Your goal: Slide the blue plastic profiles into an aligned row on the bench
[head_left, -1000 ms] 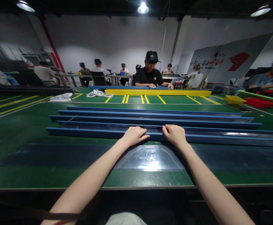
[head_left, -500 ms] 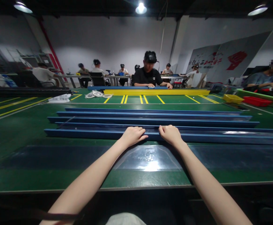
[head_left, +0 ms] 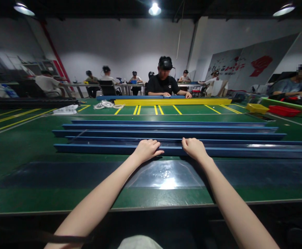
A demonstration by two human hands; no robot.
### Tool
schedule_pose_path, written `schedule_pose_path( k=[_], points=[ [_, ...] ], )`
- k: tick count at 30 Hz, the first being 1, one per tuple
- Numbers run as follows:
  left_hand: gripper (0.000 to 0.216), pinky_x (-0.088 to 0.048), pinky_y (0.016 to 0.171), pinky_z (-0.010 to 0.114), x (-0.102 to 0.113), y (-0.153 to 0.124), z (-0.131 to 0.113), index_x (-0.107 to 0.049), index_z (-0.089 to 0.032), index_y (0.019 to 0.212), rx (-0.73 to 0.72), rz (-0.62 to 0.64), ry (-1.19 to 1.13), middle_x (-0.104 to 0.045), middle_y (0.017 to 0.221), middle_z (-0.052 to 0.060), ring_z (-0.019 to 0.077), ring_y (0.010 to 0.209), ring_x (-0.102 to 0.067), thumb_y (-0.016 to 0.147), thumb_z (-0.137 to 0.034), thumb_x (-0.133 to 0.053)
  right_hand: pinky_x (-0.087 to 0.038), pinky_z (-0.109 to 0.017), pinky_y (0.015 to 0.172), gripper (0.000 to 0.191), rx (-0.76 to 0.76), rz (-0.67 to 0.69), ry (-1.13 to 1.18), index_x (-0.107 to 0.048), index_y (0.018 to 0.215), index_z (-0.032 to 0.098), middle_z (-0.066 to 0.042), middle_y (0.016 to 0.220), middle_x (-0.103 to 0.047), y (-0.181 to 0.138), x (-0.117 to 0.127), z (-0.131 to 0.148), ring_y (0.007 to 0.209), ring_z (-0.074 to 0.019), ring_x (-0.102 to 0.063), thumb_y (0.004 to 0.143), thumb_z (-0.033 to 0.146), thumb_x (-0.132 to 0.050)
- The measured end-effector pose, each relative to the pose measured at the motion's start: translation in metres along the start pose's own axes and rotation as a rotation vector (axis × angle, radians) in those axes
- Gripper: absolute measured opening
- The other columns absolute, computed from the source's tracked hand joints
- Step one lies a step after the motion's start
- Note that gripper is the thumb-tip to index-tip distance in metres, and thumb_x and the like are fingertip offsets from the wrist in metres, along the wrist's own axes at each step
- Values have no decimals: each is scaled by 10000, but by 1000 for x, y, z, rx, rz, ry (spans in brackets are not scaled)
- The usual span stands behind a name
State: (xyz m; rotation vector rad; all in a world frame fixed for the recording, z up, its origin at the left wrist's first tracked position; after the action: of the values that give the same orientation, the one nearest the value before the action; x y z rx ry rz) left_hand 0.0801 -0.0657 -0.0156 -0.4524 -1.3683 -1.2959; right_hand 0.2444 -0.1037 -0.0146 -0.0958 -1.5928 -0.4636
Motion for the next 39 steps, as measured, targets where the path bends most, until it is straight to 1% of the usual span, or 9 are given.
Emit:
schedule_pose_path(
  k=[3, 6, 12, 16, 20, 23, 27, 36, 39],
  points=[
    [346, -373, 607, 238, -1, 0, -3, -529, -152, 827, -16, 1, -16, -600, 798, 43, 158, 758, -561, 838, -464, -379, -387, -271, 621, 541, -5, 5, -7, -682, 740, 154, -124, 768, -668, -1, 0, -3, 731, -211, -618, 856, 343, -189],
    [340, -376, 614, 240, -2, 0, -3, -530, -153, 836, -14, 3, -27, -595, 811, 46, 161, 776, -553, 843, -456, -375, -366, -259, 594, 534, 18, -21, -24, -677, 728, 172, -105, 745, -670, -3, 2, -2, 705, -202, -615, 854, 359, -193],
    [346, -379, 625, 241, -4, 0, -1, -533, -152, 826, -6, 3, -58, -580, 819, 55, 158, 784, -537, 850, -450, -360, -298, -223, 546, 468, 82, -135, -39, -650, 696, 194, -64, 758, -671, -6, 10, 3, 685, -162, -595, 844, 380, -246],
    [357, -379, 629, 251, -1, 0, -2, -537, -151, 779, -26, -26, -44, -579, 795, 57, 169, 802, -515, 851, -449, -354, -250, -227, 524, 433, 131, -218, 16, -615, 665, 187, -50, 741, -660, -9, 16, 11, 676, -141, -573, 843, 369, -264],
    [360, -377, 655, 263, 1, 0, -4, -538, -149, 748, -54, -47, -60, -581, 775, 57, 171, 804, -503, 852, -442, -357, -241, -231, 537, 401, 203, -264, 59, -584, 654, 185, -41, 707, -640, -11, 18, 23, 674, -130, -556, 848, 343, -270],
    [371, -375, 653, 267, -1, 1, -2, -542, -149, 740, -36, -32, -84, -580, 757, 59, 167, 778, -509, 851, -449, -355, -238, -232, 539, 389, 219, -256, 65, -579, 653, 186, -37, 699, -633, -10, 16, 25, 659, -125, -549, 848, 338, -279],
    [386, -378, 645, 264, -4, 1, 0, -546, -150, 739, -10, -18, -89, -575, 754, 60, 169, 775, -510, 845, -467, -353, -231, -237, 528, 405, 191, -235, 69, -590, 651, 186, -41, 702, -639, -9, 14, 21, 649, -127, -550, 851, 348, -276],
    [387, -398, 640, 249, -1, 3, 2, -554, -156, 751, 54, 36, -83, -586, 809, 46, 172, 833, -497, 825, -492, -377, -240, -227, 515, 451, 159, -176, 55, -629, 674, 207, -34, 742, -669, -6, 8, 22, 662, -140, -578, 855, 376, -252],
    [389, -405, 642, 248, -2, 3, 2, -560, -156, 766, 50, 48, -84, -581, 829, 49, 178, 864, -490, 825, -494, -375, -250, -231, 516, 469, 161, -146, 40, -645, 700, 213, -35, 758, -676, -5, 5, 22, 667, -147, -589, 855, 382, -235]
  ],
)
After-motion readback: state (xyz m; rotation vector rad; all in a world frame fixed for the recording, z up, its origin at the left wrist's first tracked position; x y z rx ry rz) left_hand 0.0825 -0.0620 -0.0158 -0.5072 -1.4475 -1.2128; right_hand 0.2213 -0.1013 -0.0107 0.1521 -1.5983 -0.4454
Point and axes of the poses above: each hand's wrist, its own y-axis towards the middle knuckle, its own x-axis out of the back of the hand, z = x × y, the point moved 7 cm from there along y, towards the middle knuckle
